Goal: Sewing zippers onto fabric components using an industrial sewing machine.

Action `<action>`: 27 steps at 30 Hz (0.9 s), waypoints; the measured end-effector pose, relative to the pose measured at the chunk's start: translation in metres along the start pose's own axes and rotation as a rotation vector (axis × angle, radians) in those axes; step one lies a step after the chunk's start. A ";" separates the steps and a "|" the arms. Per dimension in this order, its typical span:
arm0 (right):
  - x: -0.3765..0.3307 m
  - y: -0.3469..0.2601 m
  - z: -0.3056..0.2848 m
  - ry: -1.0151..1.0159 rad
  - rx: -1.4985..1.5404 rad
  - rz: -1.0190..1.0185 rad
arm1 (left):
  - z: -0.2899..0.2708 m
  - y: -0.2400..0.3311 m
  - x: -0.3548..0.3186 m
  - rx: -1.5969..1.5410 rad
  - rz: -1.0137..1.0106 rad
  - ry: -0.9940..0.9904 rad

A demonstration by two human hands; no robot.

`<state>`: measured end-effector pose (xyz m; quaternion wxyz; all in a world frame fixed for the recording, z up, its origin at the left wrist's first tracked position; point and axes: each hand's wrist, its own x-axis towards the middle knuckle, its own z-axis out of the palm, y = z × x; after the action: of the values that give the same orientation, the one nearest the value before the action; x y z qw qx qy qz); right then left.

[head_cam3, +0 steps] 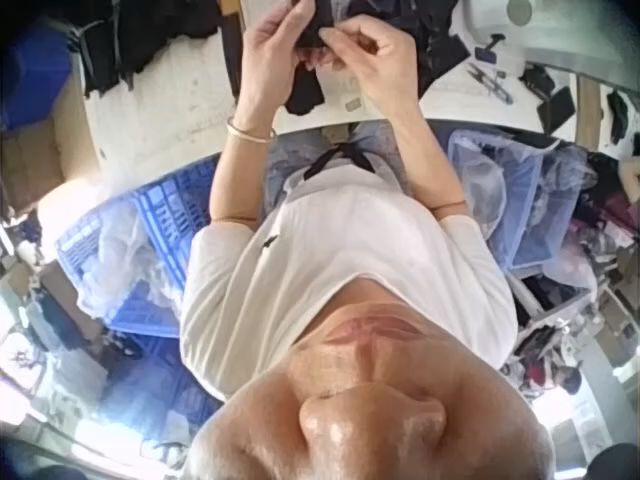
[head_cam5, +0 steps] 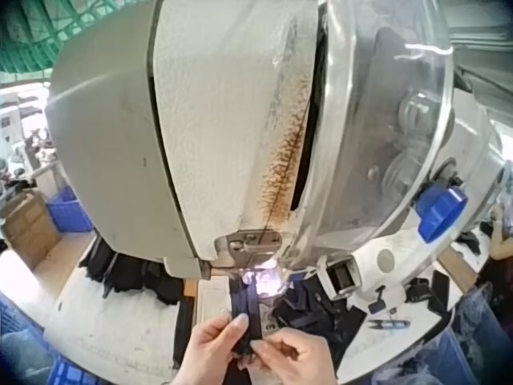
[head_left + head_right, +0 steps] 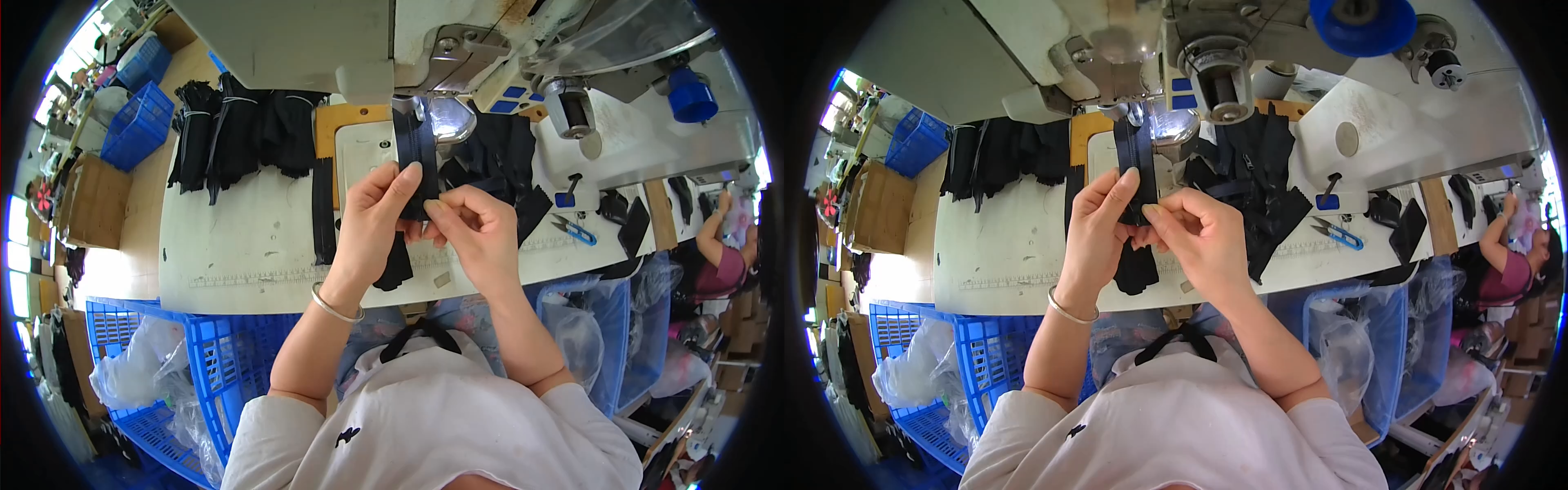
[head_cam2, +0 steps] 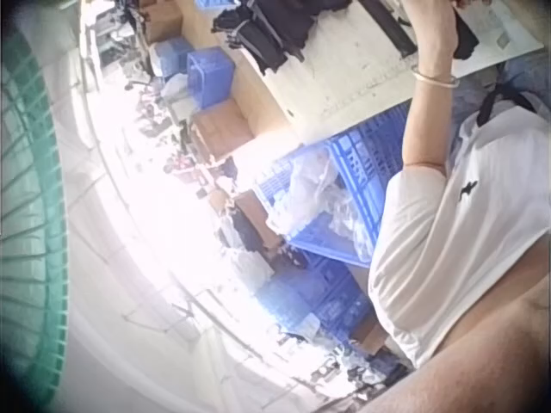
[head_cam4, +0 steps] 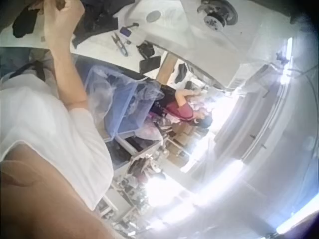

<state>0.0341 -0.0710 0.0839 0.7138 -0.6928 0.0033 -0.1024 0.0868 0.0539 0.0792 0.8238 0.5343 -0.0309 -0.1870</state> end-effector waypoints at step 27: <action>-0.013 0.027 -0.026 0.037 -0.208 0.084 | -0.004 0.018 0.082 0.108 0.423 0.136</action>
<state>0.0212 -0.0945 0.0546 0.6417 -0.7603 0.0560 -0.0845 0.1684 0.0357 0.0815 0.8152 0.5704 -0.0968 0.0284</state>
